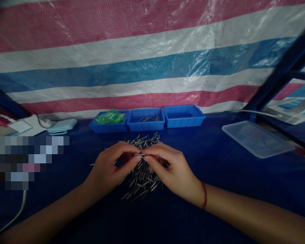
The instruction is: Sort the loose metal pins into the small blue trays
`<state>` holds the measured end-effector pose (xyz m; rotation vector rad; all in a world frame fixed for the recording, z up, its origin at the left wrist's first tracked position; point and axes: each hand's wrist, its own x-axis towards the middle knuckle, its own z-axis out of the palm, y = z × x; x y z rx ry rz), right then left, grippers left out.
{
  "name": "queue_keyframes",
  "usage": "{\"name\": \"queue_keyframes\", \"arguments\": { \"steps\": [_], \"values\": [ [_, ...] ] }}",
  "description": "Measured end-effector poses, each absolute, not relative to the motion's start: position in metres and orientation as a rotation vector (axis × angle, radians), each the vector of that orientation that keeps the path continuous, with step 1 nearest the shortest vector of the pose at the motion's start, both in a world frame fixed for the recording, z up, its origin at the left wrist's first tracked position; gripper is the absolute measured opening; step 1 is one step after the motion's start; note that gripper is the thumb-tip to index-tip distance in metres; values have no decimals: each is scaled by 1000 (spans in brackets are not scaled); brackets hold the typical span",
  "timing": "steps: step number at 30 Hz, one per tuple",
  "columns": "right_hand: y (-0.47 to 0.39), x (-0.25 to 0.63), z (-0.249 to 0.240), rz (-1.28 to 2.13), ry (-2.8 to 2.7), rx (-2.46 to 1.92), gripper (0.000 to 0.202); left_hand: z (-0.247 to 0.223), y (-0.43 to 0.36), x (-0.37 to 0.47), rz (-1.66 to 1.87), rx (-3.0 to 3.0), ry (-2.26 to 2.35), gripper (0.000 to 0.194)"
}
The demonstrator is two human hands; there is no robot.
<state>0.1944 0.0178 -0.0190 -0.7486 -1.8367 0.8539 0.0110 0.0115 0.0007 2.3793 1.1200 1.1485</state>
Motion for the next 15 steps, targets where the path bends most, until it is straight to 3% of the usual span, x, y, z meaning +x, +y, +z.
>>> {"name": "queue_keyframes", "arguments": {
  "steps": [15],
  "values": [
    [19, 195, -18, 888, -1940, -738, 13, 3, 6, 13, 1162, 2354, 1042, 8]
  ]
}}
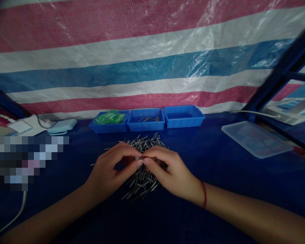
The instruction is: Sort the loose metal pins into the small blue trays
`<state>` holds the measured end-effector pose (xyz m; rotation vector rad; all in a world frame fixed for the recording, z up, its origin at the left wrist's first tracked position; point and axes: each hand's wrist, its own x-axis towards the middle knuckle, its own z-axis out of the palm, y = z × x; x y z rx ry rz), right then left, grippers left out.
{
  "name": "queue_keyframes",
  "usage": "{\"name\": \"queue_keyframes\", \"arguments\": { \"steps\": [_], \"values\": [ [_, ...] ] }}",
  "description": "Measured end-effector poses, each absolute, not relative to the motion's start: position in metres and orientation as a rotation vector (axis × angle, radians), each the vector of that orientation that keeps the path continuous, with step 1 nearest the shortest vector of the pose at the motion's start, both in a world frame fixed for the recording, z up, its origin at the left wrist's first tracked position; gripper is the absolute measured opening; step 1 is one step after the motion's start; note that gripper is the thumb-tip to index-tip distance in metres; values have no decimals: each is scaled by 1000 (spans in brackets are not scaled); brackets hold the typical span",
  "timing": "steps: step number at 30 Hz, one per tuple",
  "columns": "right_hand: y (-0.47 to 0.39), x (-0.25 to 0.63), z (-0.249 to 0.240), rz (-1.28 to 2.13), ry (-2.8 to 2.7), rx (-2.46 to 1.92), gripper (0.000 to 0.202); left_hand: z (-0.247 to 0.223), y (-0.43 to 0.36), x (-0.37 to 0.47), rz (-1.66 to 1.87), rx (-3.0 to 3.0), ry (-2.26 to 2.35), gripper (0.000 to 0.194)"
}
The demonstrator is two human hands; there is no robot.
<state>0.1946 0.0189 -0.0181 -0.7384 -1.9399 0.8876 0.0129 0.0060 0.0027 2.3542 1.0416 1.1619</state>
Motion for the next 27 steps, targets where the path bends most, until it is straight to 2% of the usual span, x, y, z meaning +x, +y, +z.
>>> {"name": "queue_keyframes", "arguments": {
  "steps": [6, 10, 13, 17, 19, 21, 24, 27],
  "values": [
    [23, 194, -17, 730, -1941, -727, 8, 4, 8, 10, 996, 2369, 1059, 16],
    [40, 195, -3, 337, -1934, -819, 7, 1, 13, 7, 909, 2252, 1147, 46],
    [66, 194, 7, 25, -1873, -881, 8, 0, 16, 4, 864, 2187, 1215, 59],
    [109, 187, 7, -200, -1880, -989, 13, 10, 21, -1, 757, 2328, 1212, 51],
    [123, 184, 3, -244, -1940, -1021, 15, 19, 23, -7, 739, 2412, 1226, 41],
    [126, 184, -1, -232, -1970, -1029, 16, 27, 23, -17, 745, 2436, 1271, 41],
    [113, 192, -4, -142, -2025, -960, 15, 26, 21, -41, 670, 2447, 1382, 58],
    [94, 206, -7, -20, -2147, -879, 16, 6, 17, -68, 437, 2441, 1608, 72]
  ]
}}
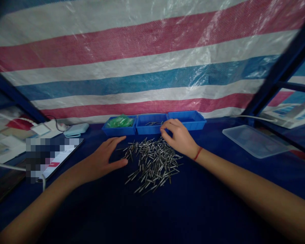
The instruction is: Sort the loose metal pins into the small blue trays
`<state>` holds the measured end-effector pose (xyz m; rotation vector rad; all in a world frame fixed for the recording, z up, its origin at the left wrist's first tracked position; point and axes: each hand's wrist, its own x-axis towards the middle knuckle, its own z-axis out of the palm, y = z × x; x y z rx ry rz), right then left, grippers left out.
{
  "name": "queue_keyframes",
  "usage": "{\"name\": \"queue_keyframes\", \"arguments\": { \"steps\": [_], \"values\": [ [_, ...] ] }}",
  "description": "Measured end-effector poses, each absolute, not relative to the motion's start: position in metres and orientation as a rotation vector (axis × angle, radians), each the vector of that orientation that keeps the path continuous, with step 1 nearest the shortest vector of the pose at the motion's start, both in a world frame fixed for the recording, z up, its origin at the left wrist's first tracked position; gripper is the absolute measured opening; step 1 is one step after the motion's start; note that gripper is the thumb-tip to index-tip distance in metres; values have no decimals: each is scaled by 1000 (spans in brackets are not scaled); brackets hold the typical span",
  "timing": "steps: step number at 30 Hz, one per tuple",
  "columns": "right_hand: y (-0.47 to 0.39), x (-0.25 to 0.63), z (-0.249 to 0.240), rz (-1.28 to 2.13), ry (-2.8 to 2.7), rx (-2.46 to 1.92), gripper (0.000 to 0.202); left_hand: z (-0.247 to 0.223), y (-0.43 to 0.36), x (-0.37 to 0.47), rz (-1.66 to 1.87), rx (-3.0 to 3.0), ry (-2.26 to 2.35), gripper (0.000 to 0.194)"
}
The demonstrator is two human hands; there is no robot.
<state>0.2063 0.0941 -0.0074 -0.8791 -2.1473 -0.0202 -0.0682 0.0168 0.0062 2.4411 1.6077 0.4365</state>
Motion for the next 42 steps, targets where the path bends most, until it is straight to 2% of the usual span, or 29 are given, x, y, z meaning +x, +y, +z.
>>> {"name": "queue_keyframes", "arguments": {
  "steps": [5, 9, 25, 30, 37, 42],
  "values": [
    [81, 225, -22, 195, -2275, -902, 18, -31, 13, -86, 198, 2442, 1753, 84],
    [81, 226, -32, 315, -2275, -949, 24, -34, 19, -73, 136, 2496, 1670, 91],
    [68, 216, -29, 394, -2274, -926, 25, -27, 35, -16, 404, 2538, 1231, 99],
    [69, 219, -30, 435, -2209, -960, 23, -25, 37, -6, 580, 2471, 1113, 81],
    [74, 223, -35, 445, -2127, -1010, 20, -28, 31, -4, 997, 2273, 1311, 32],
    [78, 229, -38, 366, -2123, -1060, 21, -27, 28, -2, 1134, 2087, 1409, 24]
  ]
}}
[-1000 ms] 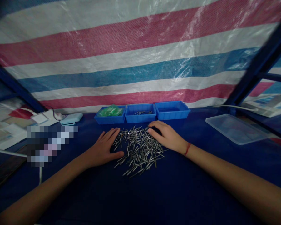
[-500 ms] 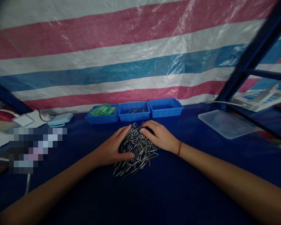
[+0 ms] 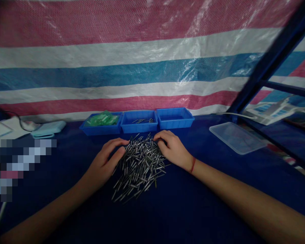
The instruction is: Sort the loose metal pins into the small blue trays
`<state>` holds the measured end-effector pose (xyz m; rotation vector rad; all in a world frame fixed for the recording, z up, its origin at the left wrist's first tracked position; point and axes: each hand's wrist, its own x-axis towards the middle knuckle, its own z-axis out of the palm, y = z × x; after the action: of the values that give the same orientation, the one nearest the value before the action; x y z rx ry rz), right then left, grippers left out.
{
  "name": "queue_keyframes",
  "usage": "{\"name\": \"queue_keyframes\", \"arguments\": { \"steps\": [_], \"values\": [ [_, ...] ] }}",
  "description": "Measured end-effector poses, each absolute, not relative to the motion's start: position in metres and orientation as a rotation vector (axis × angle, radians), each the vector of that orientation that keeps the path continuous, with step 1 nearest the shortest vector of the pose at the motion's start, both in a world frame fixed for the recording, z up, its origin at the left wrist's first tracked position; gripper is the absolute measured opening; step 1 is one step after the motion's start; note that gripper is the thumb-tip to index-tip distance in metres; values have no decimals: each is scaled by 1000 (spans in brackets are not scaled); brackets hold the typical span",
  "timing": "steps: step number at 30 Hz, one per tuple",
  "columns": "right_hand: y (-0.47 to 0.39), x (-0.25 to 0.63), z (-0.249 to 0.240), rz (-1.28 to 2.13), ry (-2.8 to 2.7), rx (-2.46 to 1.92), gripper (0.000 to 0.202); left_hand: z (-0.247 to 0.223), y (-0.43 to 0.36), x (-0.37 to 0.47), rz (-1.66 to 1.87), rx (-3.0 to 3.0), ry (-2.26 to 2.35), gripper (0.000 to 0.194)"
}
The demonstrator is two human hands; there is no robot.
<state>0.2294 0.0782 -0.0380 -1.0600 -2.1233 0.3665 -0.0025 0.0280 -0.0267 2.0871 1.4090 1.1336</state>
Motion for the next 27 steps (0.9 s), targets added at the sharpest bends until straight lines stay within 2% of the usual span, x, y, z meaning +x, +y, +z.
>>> {"name": "queue_keyframes", "arguments": {
  "steps": [12, 21, 27],
  "values": [
    [84, 243, -30, 561, -2345, -893, 16, -26, 23, -7, 1091, 2036, 1422, 19],
    [81, 240, -31, 483, -2374, -961, 13, -26, 24, -5, 1060, 2023, 1365, 17],
    [76, 238, -27, 385, -2421, -967, 22, -25, 23, -6, 1055, 2049, 1346, 17]
  ]
}}
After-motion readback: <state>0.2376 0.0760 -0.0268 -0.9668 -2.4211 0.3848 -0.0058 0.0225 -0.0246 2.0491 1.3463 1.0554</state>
